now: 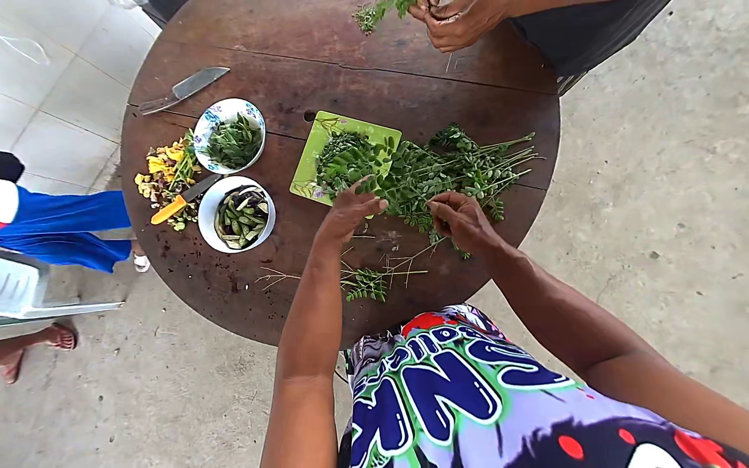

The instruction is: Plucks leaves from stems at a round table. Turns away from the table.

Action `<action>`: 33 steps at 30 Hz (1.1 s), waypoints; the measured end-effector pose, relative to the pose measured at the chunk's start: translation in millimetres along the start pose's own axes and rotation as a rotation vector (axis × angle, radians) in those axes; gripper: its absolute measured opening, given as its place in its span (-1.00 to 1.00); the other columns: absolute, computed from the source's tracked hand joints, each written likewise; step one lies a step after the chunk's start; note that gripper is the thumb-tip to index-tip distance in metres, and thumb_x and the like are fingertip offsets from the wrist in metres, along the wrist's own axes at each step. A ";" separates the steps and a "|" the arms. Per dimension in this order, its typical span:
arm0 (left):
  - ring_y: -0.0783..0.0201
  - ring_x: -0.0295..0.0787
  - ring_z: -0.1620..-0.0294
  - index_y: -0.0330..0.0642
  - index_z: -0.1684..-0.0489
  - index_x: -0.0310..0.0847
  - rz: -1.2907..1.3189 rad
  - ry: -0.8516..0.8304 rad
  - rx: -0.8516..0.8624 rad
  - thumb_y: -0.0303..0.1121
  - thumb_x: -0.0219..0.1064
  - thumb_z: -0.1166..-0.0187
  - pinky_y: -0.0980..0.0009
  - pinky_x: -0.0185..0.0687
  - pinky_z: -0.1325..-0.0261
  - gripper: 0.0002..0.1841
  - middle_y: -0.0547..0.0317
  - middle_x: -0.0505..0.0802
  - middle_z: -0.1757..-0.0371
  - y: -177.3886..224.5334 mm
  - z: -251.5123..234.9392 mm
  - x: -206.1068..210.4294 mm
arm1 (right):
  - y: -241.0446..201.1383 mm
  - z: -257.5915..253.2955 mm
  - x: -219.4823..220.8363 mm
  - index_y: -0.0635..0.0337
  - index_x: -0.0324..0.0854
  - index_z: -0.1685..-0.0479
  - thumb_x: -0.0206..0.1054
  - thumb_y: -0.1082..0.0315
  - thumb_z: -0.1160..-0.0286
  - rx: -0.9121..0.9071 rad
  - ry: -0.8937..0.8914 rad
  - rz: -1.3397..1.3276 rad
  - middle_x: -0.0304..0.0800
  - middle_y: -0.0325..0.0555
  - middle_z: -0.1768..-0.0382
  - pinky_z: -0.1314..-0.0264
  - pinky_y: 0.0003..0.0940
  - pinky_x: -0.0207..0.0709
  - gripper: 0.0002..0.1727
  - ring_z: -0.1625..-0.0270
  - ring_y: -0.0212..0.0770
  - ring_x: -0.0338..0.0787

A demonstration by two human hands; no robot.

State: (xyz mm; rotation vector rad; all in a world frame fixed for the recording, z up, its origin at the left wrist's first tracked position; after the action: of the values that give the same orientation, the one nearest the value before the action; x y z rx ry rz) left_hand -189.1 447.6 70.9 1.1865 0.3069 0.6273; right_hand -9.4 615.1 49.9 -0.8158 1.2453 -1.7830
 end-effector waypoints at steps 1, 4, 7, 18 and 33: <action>0.20 0.70 -0.31 -0.29 -0.72 0.25 0.123 -0.040 0.033 -0.19 0.64 -0.24 0.26 0.69 -0.30 -0.05 -0.08 0.68 -0.46 -5.8 -1.8 1.6 | -1.2 0.0 2.9 0.28 0.65 -0.08 0.18 0.34 -0.78 -0.006 -0.007 0.039 0.64 -0.24 0.50 0.47 -0.55 0.49 -0.78 0.56 -0.44 0.57; 0.07 0.85 -0.17 -0.15 -0.66 0.38 0.328 -0.115 0.071 0.32 0.71 0.02 0.16 0.83 -0.12 0.15 -0.02 0.83 -0.31 -12.2 -3.1 7.8 | 1.6 -1.8 5.7 0.27 0.67 -0.07 0.20 0.35 -0.76 -0.040 -0.004 0.141 0.68 -0.19 0.45 0.42 -0.50 0.55 -0.80 0.54 -0.42 0.60; 0.18 0.87 0.05 -0.22 -0.43 0.48 0.247 -0.015 -0.013 -0.27 0.45 -0.56 0.29 0.81 -0.03 -0.51 0.03 0.89 -0.05 -3.3 3.9 22.3 | 8.1 -2.4 6.3 0.27 0.68 -0.07 0.22 0.36 -0.75 -0.060 0.002 0.200 0.70 -0.19 0.45 0.41 -0.50 0.56 -0.80 0.53 -0.43 0.61; 0.30 0.81 0.26 -0.35 0.09 0.69 0.012 0.071 -0.075 -0.66 0.40 -0.50 0.39 0.79 0.10 -0.87 0.09 0.86 0.22 -5.2 12.9 54.2 | -17.5 -3.1 28.8 0.36 0.64 -0.11 0.28 0.39 -0.72 -0.091 -0.035 0.223 0.80 0.01 0.23 0.10 -0.27 0.75 -0.79 0.29 -0.25 0.80; 0.35 0.79 0.39 -0.35 0.17 0.67 0.204 0.138 -0.090 -0.69 0.30 -0.54 0.44 0.80 0.20 -0.90 0.12 0.84 0.34 -12.0 21.7 31.9 | -30.7 -8.2 14.4 0.33 0.62 -0.06 0.30 0.38 -0.71 -0.112 -0.009 0.207 0.75 -0.11 0.40 0.29 -0.42 0.66 -0.82 0.44 -0.36 0.70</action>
State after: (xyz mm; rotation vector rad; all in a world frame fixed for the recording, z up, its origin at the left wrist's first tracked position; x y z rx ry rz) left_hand -148.7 447.4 70.7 1.0978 0.2726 0.8946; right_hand -30.7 612.2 77.4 -0.7275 1.3811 -1.5542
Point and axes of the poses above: each hand's wrist, its own z-axis away from the middle knuckle, its own x-axis out of the palm, y = z × x, the point moved 3 cm from there along -z, towards the middle knuckle
